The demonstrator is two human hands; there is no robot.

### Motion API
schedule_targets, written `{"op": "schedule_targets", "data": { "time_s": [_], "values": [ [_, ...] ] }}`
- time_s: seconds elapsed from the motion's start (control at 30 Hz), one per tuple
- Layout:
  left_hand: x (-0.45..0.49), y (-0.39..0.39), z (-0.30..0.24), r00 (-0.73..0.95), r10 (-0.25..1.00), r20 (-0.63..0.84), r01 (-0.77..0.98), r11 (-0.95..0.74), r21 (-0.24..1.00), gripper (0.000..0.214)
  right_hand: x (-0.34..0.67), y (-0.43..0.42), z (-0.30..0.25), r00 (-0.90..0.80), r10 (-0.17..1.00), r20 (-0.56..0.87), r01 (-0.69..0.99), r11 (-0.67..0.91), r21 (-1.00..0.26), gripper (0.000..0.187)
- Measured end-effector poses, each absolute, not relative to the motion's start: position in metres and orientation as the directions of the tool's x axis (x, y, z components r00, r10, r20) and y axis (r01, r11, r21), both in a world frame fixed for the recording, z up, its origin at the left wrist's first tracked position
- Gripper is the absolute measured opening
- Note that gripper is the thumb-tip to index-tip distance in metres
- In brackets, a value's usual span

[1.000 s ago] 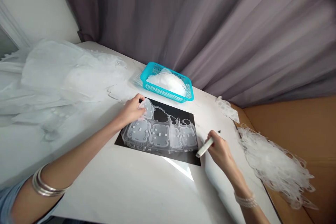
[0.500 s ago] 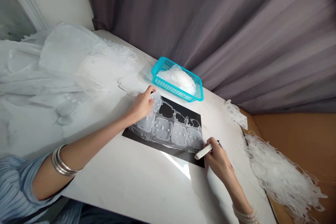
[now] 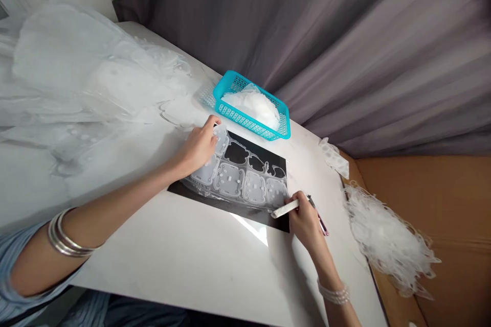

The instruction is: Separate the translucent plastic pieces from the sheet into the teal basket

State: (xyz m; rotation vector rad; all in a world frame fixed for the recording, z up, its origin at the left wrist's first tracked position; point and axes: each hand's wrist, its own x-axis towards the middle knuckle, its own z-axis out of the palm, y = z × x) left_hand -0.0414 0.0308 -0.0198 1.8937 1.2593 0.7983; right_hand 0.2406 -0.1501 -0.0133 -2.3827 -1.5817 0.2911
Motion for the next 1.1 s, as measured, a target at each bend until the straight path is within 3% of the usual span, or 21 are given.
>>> {"op": "schedule_targets", "data": {
  "time_s": [0.2, 0.3, 0.37, 0.47, 0.57, 0.67, 0.8, 0.93, 1.1],
  "values": [
    [-0.031, 0.031, -0.028, 0.335, 0.929, 0.16, 0.571, -0.335, 0.749, 0.038, 0.255, -0.176, -0.008, 0.407, 0.914, -0.001, 0.879, -0.392, -0.273, 0.01],
    [-0.024, 0.028, -0.024, 0.377, 0.904, 0.2, 0.611, -0.405, 0.68, 0.046, 0.265, -0.201, 0.001, 0.401, 0.911, -0.101, 0.875, -0.413, -0.253, 0.007],
    [-0.023, 0.022, -0.016, 0.409, 0.886, 0.221, 0.629, -0.448, 0.635, 0.055, 0.266, -0.21, 0.01, 0.419, 0.896, -0.147, 0.861, -0.443, -0.248, 0.019],
    [-0.026, 0.002, -0.006, 0.45, 0.851, 0.272, 0.743, -0.525, 0.415, 0.059, 0.258, -0.203, 0.028, 0.472, 0.88, -0.058, 0.829, -0.465, -0.31, 0.032],
    [-0.028, -0.026, -0.009, 0.573, 0.773, 0.271, 0.777, -0.618, 0.122, 0.045, 0.239, -0.169, 0.039, 0.351, 0.936, 0.014, 0.825, -0.302, -0.478, 0.044],
    [-0.027, -0.05, -0.022, 0.621, 0.752, 0.219, 0.766, -0.642, 0.032, 0.045, 0.211, -0.119, 0.034, 0.094, 0.994, 0.063, 0.782, -0.034, -0.622, 0.045],
    [-0.025, -0.061, -0.029, 0.595, 0.782, 0.184, 0.796, -0.605, -0.002, 0.05, 0.174, -0.056, 0.01, -0.162, 0.976, 0.149, 0.62, 0.218, -0.754, 0.033],
    [-0.025, -0.061, -0.024, 0.586, 0.797, 0.144, 0.807, -0.589, -0.024, 0.051, 0.153, -0.026, -0.006, -0.249, 0.954, 0.167, 0.567, 0.284, -0.774, 0.024],
    [-0.024, -0.063, -0.023, 0.58, 0.795, 0.176, 0.813, -0.579, -0.063, 0.051, 0.147, -0.023, -0.005, -0.351, 0.918, 0.184, 0.624, 0.376, -0.685, 0.022]
  ]
}}
